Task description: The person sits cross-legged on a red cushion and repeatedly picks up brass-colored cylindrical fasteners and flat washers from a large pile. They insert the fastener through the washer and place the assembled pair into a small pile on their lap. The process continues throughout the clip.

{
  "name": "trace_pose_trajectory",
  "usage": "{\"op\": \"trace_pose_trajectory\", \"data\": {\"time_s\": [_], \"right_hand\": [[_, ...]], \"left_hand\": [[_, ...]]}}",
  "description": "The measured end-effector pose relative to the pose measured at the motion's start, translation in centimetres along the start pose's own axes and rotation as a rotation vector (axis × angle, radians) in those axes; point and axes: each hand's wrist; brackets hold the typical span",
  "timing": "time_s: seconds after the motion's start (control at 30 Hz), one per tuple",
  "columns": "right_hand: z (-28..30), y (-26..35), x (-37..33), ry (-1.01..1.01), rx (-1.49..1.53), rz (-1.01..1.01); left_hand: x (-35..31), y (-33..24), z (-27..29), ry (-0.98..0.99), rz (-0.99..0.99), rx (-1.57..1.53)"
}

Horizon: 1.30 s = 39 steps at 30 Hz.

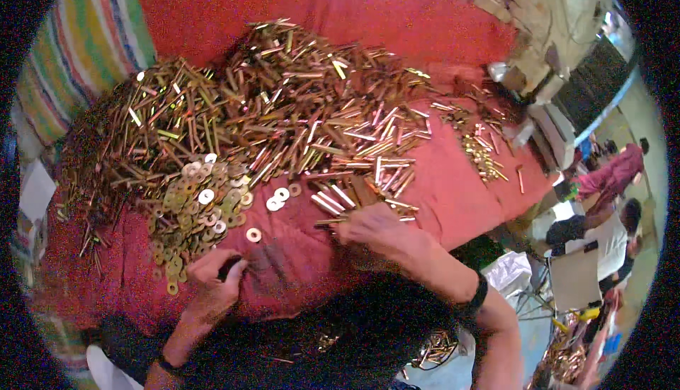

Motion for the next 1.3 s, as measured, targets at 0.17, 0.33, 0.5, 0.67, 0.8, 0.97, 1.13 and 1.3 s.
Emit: {"op": "trace_pose_trajectory", "data": {"time_s": [0.17, 0.33, 0.5, 0.67, 0.8, 0.97, 1.13, 1.3], "right_hand": [[-0.6, -2.3, 2.4, 0.020, 0.336, 0.084], [2.0, -2.8, 6.9, 0.174, -0.168, -0.033], [4.5, -5.5, 9.2, -0.085, -0.256, -0.357], [7.2, -7.5, 4.2, -0.070, -0.098, -0.497], [8.6, -6.1, 0.7, -0.030, 0.174, -0.743], [9.2, -3.8, -5.2, 0.451, 0.309, -1.045], [5.9, -2.5, -7.2, 0.313, 0.563, -0.829], [3.5, -3.4, -5.7, 0.115, 0.488, -0.681]], "left_hand": [[1.7, -0.3, 0.0, 0.099, 0.037, 0.039], [4.0, 0.5, -0.8, 0.199, -0.029, 0.057], [5.9, 0.7, -1.9, 0.050, -0.068, -0.030], [6.1, -0.5, -2.0, 0.225, -0.155, 0.151], [6.8, -0.5, -3.4, 0.355, -0.353, 0.261], [6.6, 0.2, -4.4, 0.382, -0.420, 0.288], [6.2, 0.7, -4.8, 0.448, -0.439, 0.282], [6.3, 0.8, -5.2, 0.446, -0.504, 0.278]]}}
Point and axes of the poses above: each hand's wrist, its own x-axis towards the middle knuckle, its own z-axis out of the back of the hand, y = z × x, and after that the axes turned 15 degrees about -x, right-handed
